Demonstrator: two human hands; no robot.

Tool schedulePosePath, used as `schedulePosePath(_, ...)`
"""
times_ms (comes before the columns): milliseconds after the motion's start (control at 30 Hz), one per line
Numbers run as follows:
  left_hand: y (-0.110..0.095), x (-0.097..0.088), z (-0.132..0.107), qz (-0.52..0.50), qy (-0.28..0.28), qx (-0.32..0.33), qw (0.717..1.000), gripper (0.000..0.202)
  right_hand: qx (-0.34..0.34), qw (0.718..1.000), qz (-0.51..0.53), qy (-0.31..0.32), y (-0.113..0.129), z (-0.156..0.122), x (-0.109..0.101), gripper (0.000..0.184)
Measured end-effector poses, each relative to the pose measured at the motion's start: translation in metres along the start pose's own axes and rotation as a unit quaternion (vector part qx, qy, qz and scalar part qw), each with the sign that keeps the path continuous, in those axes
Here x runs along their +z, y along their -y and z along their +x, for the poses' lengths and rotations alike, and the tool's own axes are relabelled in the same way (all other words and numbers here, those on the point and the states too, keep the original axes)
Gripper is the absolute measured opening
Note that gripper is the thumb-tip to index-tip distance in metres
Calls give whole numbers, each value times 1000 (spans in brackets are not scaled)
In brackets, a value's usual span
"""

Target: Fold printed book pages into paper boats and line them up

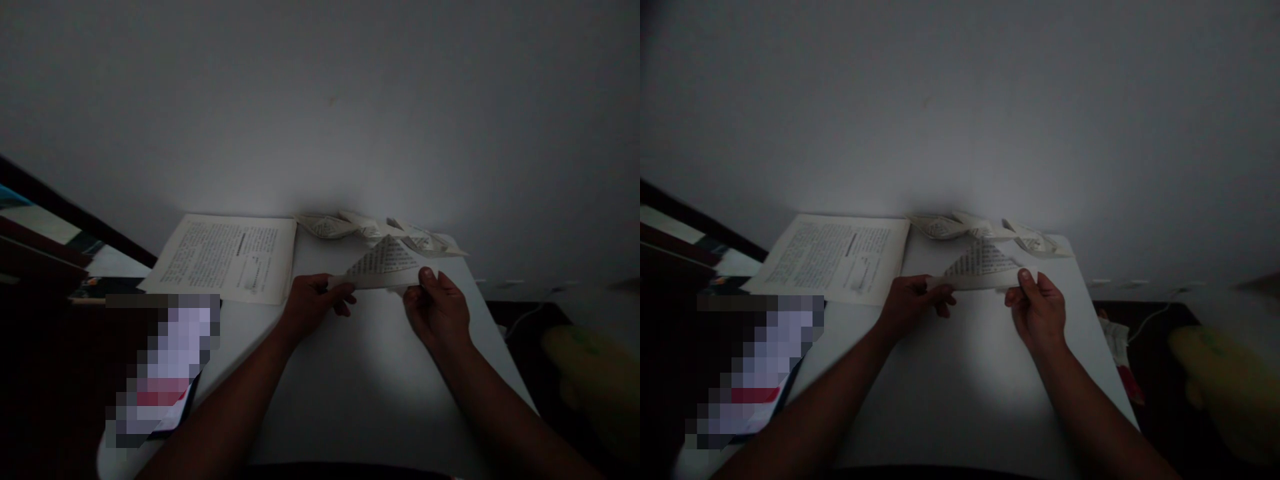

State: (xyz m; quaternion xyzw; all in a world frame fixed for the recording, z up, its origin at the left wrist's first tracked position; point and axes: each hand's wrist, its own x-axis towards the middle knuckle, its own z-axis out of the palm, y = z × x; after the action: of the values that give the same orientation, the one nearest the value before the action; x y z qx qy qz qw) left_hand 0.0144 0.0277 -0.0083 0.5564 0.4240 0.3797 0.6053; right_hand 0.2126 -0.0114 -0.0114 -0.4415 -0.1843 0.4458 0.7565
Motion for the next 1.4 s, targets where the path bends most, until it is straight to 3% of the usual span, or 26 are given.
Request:
schedulePosePath(167, 0, 0, 0, -6, 10, 11, 1000, 14, 31, 999, 20, -16, 2, 3, -1, 43)
schedulePosePath(433, 0, 1, -3, 13, -29, 23, 999, 14, 44, 999, 4, -4, -1, 3, -2, 39)
schedulePosePath(1133, 2, 2, -2, -45, -39, 3, 998, 20, 23, 1000, -10, -1, -2, -1, -3, 30)
schedulePosePath(1400, 2, -1, -1, -47, -54, 5, 997, 24, 8, 996, -23, 82, -5, -2, -6, 23)
